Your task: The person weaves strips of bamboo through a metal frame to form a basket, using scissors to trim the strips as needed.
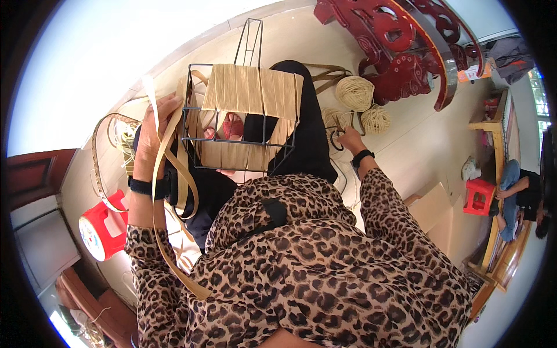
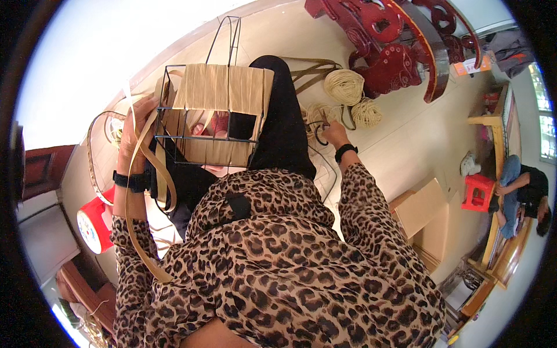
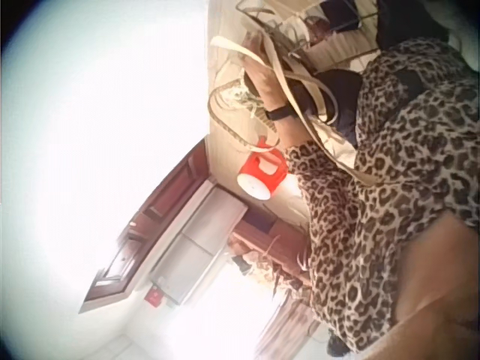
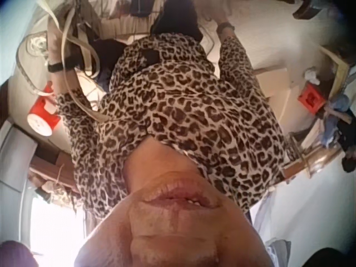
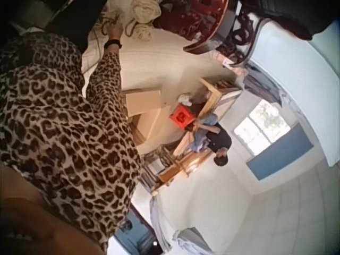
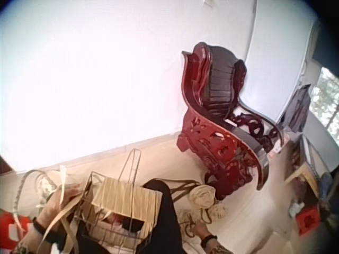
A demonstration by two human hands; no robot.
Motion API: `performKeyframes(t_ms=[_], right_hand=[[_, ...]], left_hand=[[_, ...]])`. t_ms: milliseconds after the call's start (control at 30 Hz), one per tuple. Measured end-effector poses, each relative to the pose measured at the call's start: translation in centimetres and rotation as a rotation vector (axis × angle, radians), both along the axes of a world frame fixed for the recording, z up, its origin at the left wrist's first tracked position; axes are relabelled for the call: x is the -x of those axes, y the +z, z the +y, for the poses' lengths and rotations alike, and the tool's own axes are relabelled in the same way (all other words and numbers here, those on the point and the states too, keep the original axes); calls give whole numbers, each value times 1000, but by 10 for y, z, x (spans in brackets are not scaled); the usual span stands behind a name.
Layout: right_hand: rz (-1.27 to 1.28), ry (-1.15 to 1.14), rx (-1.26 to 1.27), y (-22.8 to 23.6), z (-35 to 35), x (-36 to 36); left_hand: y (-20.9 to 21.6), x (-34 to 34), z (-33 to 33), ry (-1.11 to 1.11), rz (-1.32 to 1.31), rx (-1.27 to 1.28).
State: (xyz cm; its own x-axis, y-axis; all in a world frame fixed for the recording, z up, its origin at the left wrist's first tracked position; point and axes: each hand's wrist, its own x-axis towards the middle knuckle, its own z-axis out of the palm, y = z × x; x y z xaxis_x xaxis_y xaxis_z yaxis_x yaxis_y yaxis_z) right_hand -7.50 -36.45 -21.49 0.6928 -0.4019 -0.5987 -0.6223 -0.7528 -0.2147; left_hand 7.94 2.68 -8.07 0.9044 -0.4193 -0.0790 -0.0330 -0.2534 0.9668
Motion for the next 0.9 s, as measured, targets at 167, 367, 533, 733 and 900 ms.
performKeyframes(t_ms=[167,367,533,733,900], right_hand=[[51,-158,-95,-25,9,3],[-150,-203,-11,-25,14,-11],[-202,-130,3,-28,5,-28],[-101,-87,-27,-35,-3,-53],[90,-20,47,-1,-4,-28]], left_hand=[[9,10,-2,216,432,213],[34,24,-3,224,418,176],[34,33,4,302,548,269],[44,41,-2,371,634,357],[66,63,-14,442,747,385]])
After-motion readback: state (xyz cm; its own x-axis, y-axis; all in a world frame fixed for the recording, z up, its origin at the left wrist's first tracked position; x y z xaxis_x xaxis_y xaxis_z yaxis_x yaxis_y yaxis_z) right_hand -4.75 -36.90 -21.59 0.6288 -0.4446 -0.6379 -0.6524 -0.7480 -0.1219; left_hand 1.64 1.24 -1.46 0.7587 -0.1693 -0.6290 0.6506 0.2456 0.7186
